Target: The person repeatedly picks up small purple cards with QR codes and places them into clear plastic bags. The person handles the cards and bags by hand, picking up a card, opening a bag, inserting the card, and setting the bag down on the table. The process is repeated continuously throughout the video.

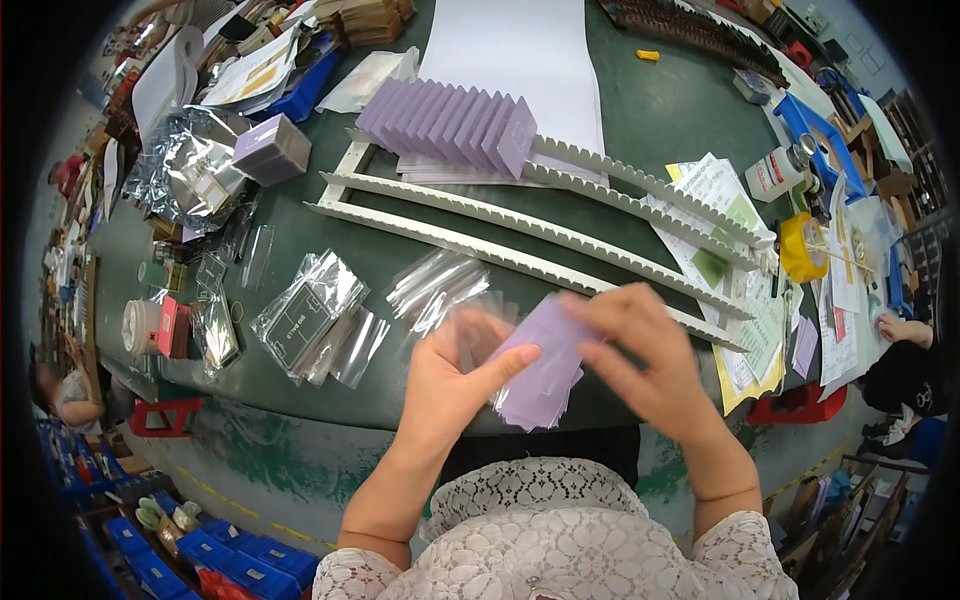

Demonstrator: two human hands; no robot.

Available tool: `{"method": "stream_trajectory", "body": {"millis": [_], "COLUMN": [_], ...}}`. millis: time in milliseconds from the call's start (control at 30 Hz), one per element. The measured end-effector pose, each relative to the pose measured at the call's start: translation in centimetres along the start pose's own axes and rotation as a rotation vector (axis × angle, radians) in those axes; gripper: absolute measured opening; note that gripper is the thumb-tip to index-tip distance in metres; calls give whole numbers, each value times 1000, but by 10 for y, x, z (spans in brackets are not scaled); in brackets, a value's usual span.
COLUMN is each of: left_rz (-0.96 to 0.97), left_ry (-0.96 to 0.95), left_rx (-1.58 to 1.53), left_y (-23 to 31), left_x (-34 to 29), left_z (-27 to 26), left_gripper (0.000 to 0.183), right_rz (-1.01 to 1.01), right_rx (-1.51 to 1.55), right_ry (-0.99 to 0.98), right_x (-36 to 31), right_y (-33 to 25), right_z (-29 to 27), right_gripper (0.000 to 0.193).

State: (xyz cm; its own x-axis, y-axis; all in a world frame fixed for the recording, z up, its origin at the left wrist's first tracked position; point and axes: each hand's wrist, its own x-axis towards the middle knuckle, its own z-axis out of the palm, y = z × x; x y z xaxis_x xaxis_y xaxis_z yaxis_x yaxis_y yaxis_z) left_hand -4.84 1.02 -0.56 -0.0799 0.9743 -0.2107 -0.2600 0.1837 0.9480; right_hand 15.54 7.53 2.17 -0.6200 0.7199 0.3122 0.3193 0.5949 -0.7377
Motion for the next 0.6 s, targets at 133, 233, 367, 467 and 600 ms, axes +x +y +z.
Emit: {"method": "stream_trajectory", "body": {"millis": [133, 233, 367, 467, 600], "left_rz": [11, 68, 92, -2, -16], "left_ry": [-27, 155, 229, 133, 52], "left_rx": [78, 29, -99, -181, -230], "left_y": [-9, 0, -3, 2, -2], "left_x": [-3, -2, 0, -7, -12], "left_z": [-2, -7, -27, -13, -11], "left_gripper": [16, 16, 16, 17, 18], "right_rz": [220, 264, -49, -190, -58], "right_rx": [260, 209, -150, -302, -234], "right_ry": [-111, -98, 89, 165, 64], "right_x": [-9, -8, 41, 105, 158], "right_y": [-10, -9, 12, 45, 93], "right_z": [12, 10, 2, -4, 13], "right_gripper": [37, 43, 55, 68, 83]}}
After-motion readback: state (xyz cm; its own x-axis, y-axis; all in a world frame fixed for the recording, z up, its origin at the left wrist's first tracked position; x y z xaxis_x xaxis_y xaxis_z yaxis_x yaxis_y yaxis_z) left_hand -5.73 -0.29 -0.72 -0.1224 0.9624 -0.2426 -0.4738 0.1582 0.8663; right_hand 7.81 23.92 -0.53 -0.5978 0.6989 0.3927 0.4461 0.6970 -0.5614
